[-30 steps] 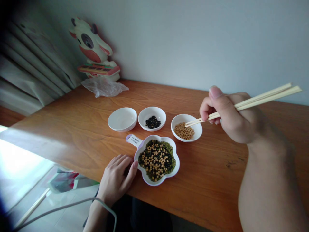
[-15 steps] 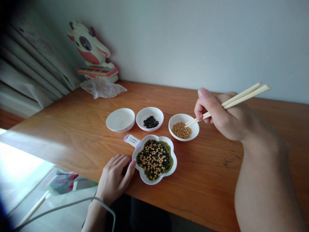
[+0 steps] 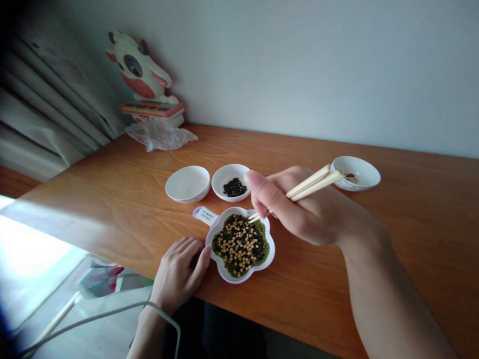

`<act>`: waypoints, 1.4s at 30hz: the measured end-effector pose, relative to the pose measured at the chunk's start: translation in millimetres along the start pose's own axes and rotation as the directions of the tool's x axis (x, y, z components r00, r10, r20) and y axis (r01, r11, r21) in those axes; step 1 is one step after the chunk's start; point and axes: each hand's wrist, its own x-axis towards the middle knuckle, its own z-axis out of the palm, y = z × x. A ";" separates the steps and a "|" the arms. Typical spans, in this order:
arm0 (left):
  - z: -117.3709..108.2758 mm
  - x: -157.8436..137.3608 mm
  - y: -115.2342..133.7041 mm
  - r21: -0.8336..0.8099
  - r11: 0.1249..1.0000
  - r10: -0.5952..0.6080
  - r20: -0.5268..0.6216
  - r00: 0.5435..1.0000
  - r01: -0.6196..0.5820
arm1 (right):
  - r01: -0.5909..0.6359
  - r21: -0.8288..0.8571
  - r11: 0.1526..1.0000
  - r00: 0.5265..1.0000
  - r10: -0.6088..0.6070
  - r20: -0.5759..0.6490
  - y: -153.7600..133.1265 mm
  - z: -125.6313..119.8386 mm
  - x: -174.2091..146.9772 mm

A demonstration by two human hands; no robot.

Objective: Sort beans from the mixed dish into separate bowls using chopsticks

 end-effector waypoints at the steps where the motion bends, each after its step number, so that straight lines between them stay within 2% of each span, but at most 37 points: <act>1: 0.2 -0.2 -0.1 -0.001 1.000 0.000 -0.001 1.000 0.000 | 0.013 0.005 1.000 1.000 -0.013 0.027 -1.2 4.8 2.4; 4: 0.5 -0.6 -0.4 -0.001 1.000 0.005 -0.009 1.000 -0.005 | 0.035 -0.031 0.999 0.997 -0.033 0.075 -1.8 17.5 8.8; 15: 0.4 -0.2 -0.7 -0.008 1.000 0.002 0.001 1.000 -0.002 | 0.082 -0.015 0.997 0.990 -0.079 0.117 7.4 42.9 22.1; 31: 0.3 -0.4 -0.8 -0.011 1.000 0.007 -0.002 1.000 -0.007 | 0.042 -0.004 0.999 0.989 -0.041 0.144 13.6 48.9 27.4; 42: -1.8 -0.2 -0.1 -0.015 1.000 0.001 0.000 1.000 -0.001 | 0.071 0.012 0.997 0.987 -0.072 0.141 17.1 51.4 27.8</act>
